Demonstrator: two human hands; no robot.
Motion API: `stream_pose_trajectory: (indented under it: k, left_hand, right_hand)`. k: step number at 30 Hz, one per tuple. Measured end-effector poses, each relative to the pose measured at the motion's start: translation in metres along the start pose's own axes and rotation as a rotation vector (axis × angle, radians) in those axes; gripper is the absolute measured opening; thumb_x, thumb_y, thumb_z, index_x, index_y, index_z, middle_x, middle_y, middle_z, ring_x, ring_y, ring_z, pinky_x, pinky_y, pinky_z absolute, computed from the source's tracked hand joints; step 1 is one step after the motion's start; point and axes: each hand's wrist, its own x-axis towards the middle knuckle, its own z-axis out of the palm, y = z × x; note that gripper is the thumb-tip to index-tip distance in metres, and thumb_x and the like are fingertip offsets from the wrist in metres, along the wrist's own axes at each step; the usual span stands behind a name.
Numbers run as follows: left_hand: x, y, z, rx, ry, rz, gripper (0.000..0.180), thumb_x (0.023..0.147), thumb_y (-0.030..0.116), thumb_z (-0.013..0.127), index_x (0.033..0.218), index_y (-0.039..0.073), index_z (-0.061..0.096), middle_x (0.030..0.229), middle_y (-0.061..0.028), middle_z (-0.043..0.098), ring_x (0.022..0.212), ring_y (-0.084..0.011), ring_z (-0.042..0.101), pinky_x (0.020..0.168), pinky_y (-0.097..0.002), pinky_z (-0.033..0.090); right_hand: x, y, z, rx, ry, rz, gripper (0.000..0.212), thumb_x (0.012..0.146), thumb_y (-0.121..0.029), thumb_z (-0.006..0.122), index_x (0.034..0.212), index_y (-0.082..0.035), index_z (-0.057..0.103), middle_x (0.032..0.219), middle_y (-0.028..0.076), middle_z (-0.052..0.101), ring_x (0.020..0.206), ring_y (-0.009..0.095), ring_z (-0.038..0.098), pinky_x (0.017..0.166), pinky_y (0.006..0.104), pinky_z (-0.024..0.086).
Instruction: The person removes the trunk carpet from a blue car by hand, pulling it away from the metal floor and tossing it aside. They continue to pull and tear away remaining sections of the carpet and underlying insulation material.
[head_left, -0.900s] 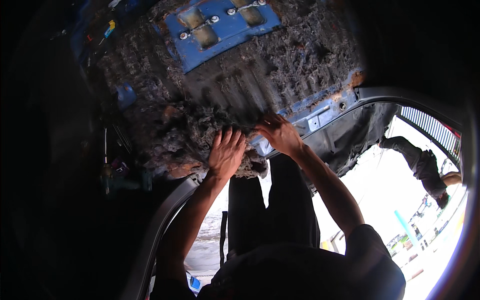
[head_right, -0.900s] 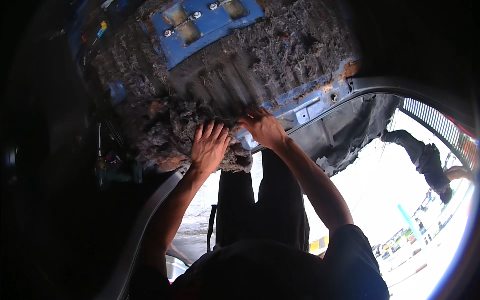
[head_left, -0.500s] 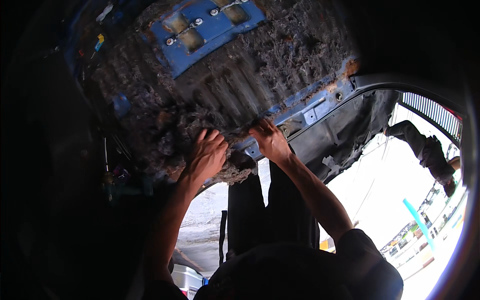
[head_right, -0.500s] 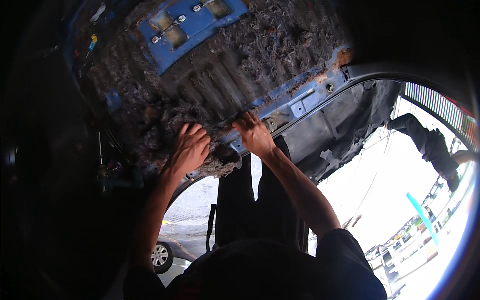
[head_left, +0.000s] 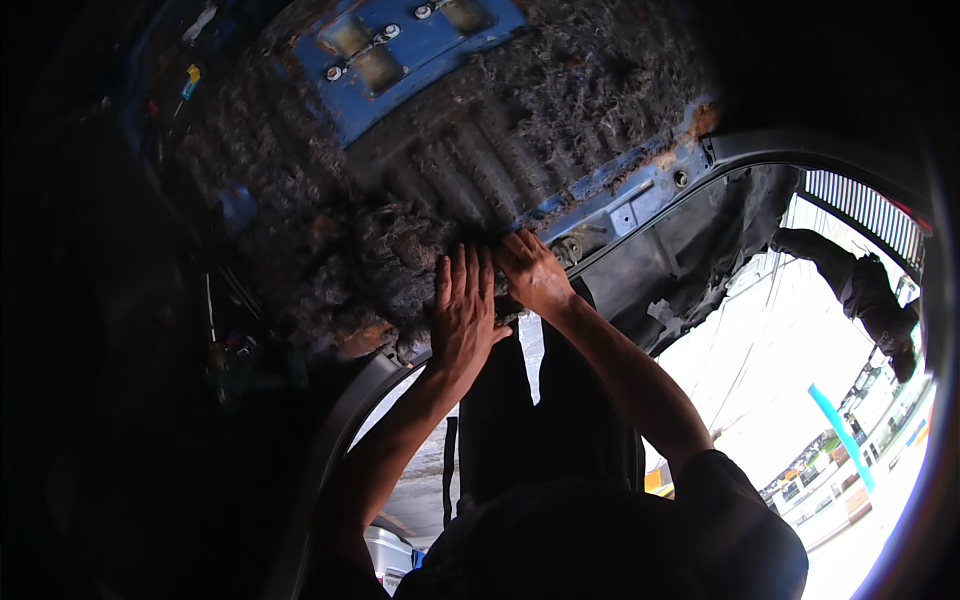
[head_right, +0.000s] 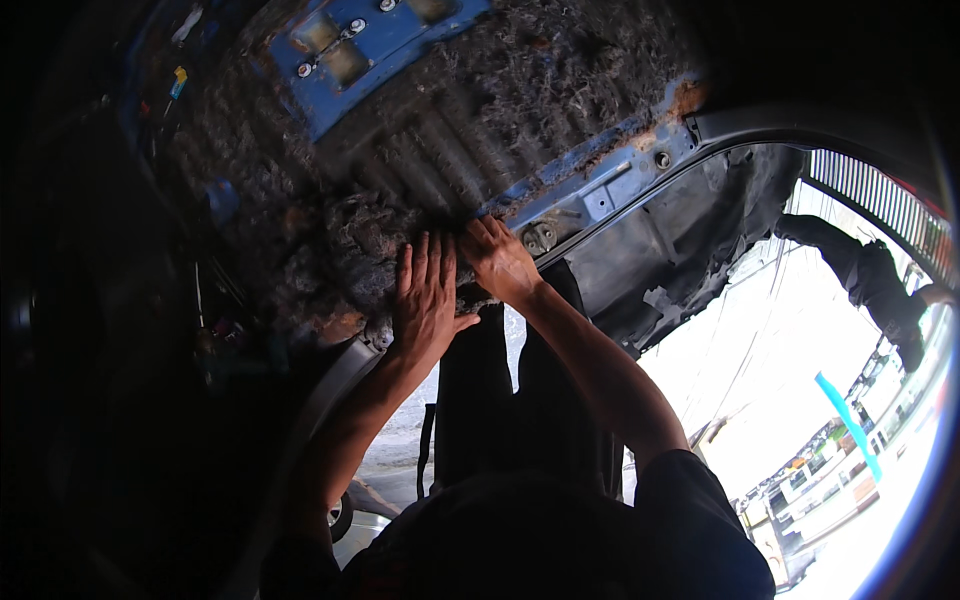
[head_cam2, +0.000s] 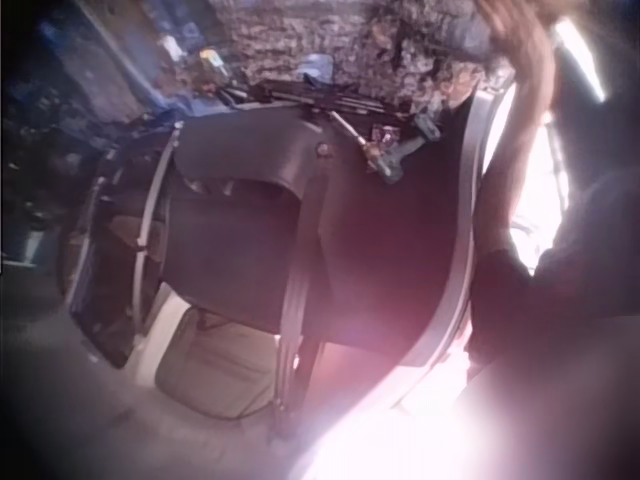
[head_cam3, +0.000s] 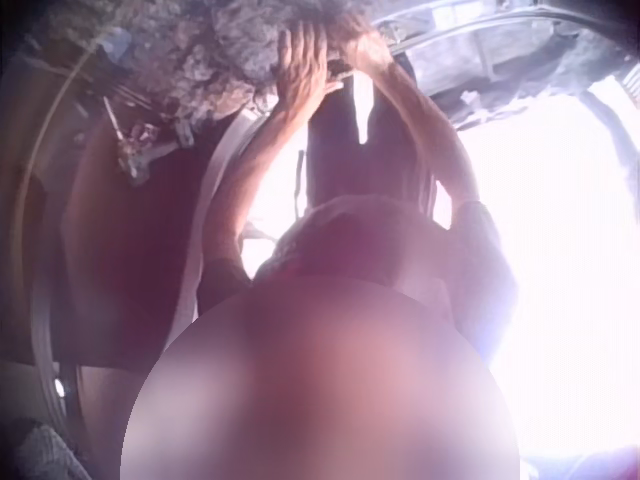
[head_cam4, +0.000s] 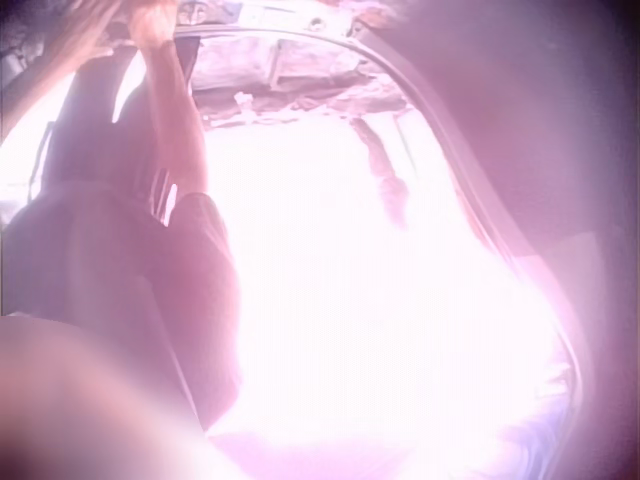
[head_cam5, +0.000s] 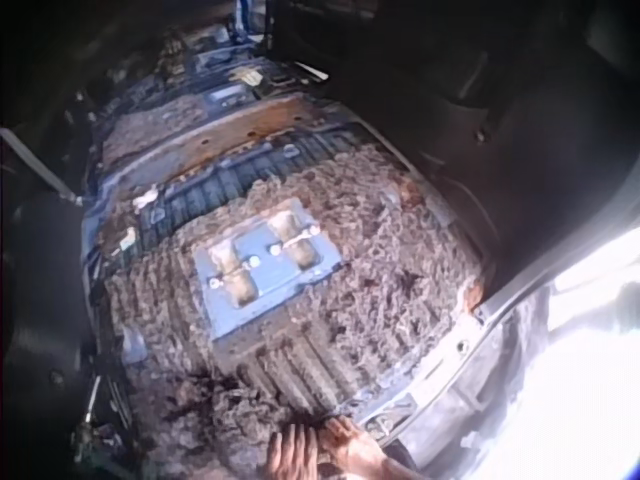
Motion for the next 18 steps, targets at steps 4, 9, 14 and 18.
stream_pose_trajectory:
  k: [4,9,14,18]
  left_hand:
    - [-0.005,-0.026,0.032,0.131,0.093,0.123,0.090,0.091,0.048,0.085,0.161,0.002,0.052,0.161,-0.0168,0.055,0.156,-0.0323,0.048,0.140,-0.0497,0.022]
    - [-0.001,-0.043,0.045,0.008,0.080,0.182,0.040,0.099,0.025,0.072,0.132,0.004,0.073,0.130,-0.0126,0.071,0.138,-0.0296,0.060,0.136,-0.0480,0.029]
    - [0.007,-0.059,0.018,0.032,0.136,0.012,0.030,0.098,0.020,0.068,0.123,0.006,0.076,0.119,-0.0127,0.071,0.125,-0.0279,0.064,0.129,-0.0458,0.036]
    - [-0.012,-0.085,-0.002,-0.066,0.215,-0.042,0.041,0.094,0.016,0.077,0.133,0.003,0.073,0.122,-0.0145,0.071,0.128,-0.0312,0.063,0.127,-0.0483,0.038]
  right_hand:
    - [-0.002,0.008,-0.032,0.109,0.010,-0.020,0.015,0.095,-0.008,0.079,0.109,-0.004,0.079,0.115,0.012,0.069,0.110,0.034,0.066,0.096,0.0465,0.057]
    - [-0.014,0.025,-0.072,0.041,0.153,0.304,0.030,0.094,-0.019,0.085,0.121,-0.005,0.077,0.119,0.015,0.068,0.112,0.039,0.065,0.099,0.0497,0.056]
    - [-0.009,0.025,-0.033,-0.014,0.289,0.310,0.034,0.093,-0.022,0.087,0.123,-0.007,0.077,0.119,0.015,0.067,0.111,0.041,0.064,0.096,0.0506,0.057]
    - [-0.007,0.032,-0.021,0.049,0.320,0.249,0.013,0.094,-0.006,0.083,0.106,-0.007,0.079,0.104,0.014,0.069,0.102,0.039,0.067,0.091,0.0501,0.058]
